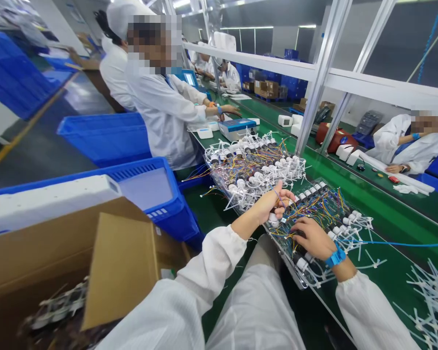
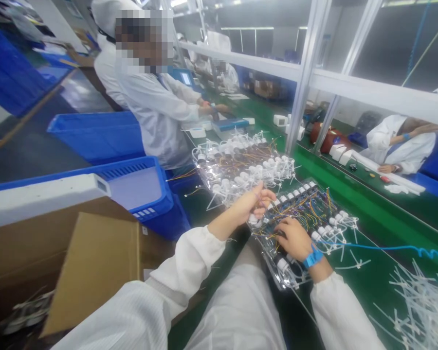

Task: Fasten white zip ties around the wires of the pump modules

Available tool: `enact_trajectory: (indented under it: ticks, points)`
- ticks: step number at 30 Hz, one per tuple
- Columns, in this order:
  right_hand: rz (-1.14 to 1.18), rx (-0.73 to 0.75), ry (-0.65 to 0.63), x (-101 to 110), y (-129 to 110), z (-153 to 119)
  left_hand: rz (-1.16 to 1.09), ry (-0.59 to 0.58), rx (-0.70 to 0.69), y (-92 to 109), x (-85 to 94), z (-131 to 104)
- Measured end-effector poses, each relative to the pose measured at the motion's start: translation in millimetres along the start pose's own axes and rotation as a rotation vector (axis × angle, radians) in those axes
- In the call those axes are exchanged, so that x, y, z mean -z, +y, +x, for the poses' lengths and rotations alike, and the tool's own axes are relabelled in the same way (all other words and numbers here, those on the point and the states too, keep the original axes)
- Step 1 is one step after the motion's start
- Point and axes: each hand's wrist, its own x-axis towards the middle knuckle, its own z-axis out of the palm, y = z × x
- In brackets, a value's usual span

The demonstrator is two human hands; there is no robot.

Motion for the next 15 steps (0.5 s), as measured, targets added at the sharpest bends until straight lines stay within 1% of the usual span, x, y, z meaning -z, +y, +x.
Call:
enact_trajectory:
  ticks: [3,8,12,15]
  points:
    - [-0.018,0.000,-0.015,-1,2,-8,-0.022,-0.015,-0.010,10,0.7,0]
    - [-0.033,0.030,-0.035,-2,2,-20,0.004,-0.053,-0.061,40,-7.4,2]
    - [0.017,0.035,0.005,0,3,-24,0.044,-0.072,-0.068,66,-25.1,5]
    - [0.087,0.032,0.093,5,4,-23,0.081,-0.099,-0.079,84,-45.2,2]
